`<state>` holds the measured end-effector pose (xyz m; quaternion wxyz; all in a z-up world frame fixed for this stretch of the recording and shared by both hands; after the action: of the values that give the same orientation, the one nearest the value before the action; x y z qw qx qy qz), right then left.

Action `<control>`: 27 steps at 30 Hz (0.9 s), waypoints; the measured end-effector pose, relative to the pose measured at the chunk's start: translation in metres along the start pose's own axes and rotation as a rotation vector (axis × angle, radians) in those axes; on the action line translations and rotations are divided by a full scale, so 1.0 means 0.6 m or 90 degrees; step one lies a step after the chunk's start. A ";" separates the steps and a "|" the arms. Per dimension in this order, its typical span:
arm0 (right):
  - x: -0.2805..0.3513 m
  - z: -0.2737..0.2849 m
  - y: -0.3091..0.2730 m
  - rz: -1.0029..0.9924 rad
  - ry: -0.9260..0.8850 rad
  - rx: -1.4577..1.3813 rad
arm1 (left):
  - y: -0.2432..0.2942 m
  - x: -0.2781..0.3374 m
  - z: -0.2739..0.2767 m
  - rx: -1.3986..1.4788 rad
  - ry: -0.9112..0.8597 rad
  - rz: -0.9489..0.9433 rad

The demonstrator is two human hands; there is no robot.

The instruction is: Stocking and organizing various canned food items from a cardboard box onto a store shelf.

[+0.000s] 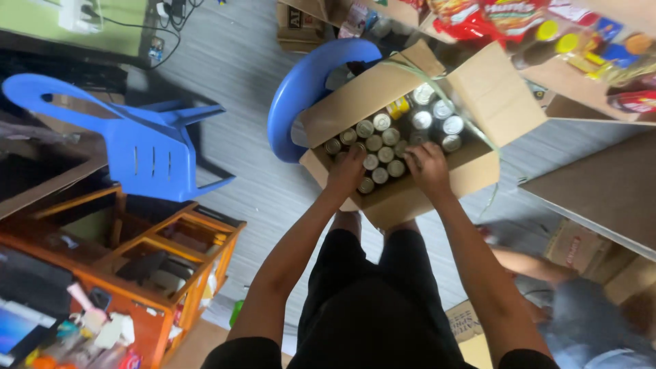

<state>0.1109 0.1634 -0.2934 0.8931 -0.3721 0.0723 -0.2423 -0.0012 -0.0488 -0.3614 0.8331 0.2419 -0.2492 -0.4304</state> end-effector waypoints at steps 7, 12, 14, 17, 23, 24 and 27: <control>-0.079 -0.081 0.035 0.024 -0.103 0.163 | -0.033 -0.075 -0.011 -0.161 -0.052 -0.129; -0.154 -0.128 0.080 0.089 -0.214 0.239 | -0.098 -0.165 -0.098 -0.318 0.047 -0.213; -0.173 -0.134 0.077 0.083 -0.285 0.257 | -0.108 -0.180 -0.106 -0.429 0.033 -0.212; -0.191 -0.146 0.084 0.166 -0.308 0.292 | -0.074 -0.176 -0.048 -0.593 0.211 -0.251; -0.213 -0.159 0.110 0.158 -0.347 0.286 | -0.044 -0.150 0.021 -0.691 0.260 -0.328; -0.217 -0.154 0.100 0.121 -0.393 0.293 | -0.044 -0.153 0.023 -0.657 0.195 -0.349; -0.218 -0.151 0.099 0.068 -0.439 0.315 | -0.049 -0.153 0.020 -0.596 0.117 -0.387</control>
<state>-0.0087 0.2056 -0.4061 0.9387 -0.2013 -0.2716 -0.0670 -0.0725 0.0107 -0.3897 0.7086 -0.0563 0.1224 -0.6926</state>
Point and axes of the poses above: each hand's wrist, its own x-axis away from the middle knuckle, its own z-axis out of the back of the hand, y = z × x, the point moved 1 cm from there along -x, towards the middle knuckle, and after that the axes turned 12 degrees about -z, right-handed, at the moved point
